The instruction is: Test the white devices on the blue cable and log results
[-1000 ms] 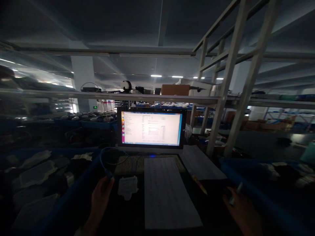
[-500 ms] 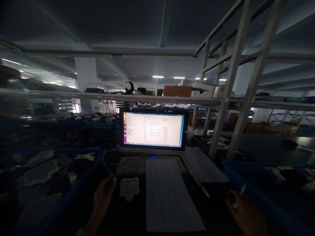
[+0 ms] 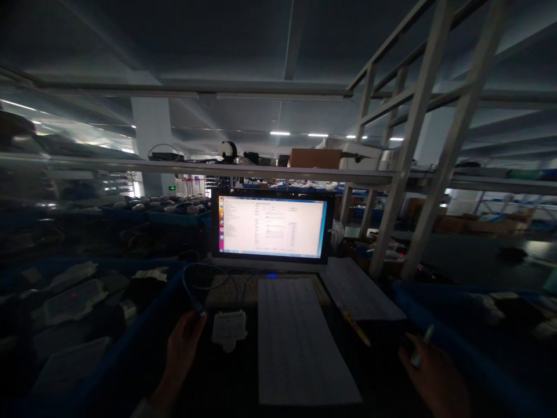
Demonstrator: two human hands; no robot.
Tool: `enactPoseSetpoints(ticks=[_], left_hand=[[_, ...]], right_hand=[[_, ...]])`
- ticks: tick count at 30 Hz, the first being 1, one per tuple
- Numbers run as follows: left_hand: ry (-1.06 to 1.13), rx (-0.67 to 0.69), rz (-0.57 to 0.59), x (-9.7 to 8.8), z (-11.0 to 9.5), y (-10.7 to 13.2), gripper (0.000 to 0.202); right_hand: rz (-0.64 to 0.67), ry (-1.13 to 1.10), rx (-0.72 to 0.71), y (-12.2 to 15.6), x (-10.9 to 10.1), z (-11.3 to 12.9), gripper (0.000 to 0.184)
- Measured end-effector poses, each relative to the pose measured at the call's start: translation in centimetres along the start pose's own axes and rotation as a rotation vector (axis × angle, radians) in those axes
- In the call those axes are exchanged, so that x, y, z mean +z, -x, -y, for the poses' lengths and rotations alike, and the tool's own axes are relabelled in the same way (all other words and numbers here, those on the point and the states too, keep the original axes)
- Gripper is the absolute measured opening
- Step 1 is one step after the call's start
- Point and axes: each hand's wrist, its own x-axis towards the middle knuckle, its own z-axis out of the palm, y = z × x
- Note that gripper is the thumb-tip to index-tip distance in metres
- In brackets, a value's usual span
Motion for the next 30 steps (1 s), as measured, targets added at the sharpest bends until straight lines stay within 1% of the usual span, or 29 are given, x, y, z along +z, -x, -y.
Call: enactPoseSetpoints(ticks=[5,8,11,15,19,24,27,30], left_hand=[[0.018,0.001,0.013,-0.1,-0.4,0.1,0.051],[-0.003,0.002,0.005,-0.1,-0.4,0.1,0.050],[-0.031,0.008,0.003,-0.2,-0.3,0.0,0.049],[-0.065,0.024,-0.007,-0.2,-0.3,-0.1,0.046],[-0.100,0.035,-0.016,-0.2,-0.5,0.0,0.046],[-0.115,0.025,0.016,-0.3,-0.8,0.1,0.047],[-0.151,0.014,0.001,-0.3,-0.7,0.0,0.048],[-0.134,-0.004,0.001,-0.3,-0.7,0.0,0.049]], right_hand=[[0.023,0.025,-0.031,0.0,-0.2,0.1,0.043],[0.048,0.039,-0.006,-0.1,-0.7,0.7,0.044],[0.068,0.068,0.017,-0.1,-1.3,1.4,0.040],[0.049,0.072,0.007,-0.1,-1.7,1.9,0.035],[0.038,0.061,0.001,0.0,-1.8,2.0,0.035],[0.026,0.041,0.008,0.1,-1.9,2.2,0.035],[0.034,0.036,0.028,0.1,-2.0,2.3,0.034],[0.030,0.027,0.024,0.1,-2.1,2.3,0.034]])
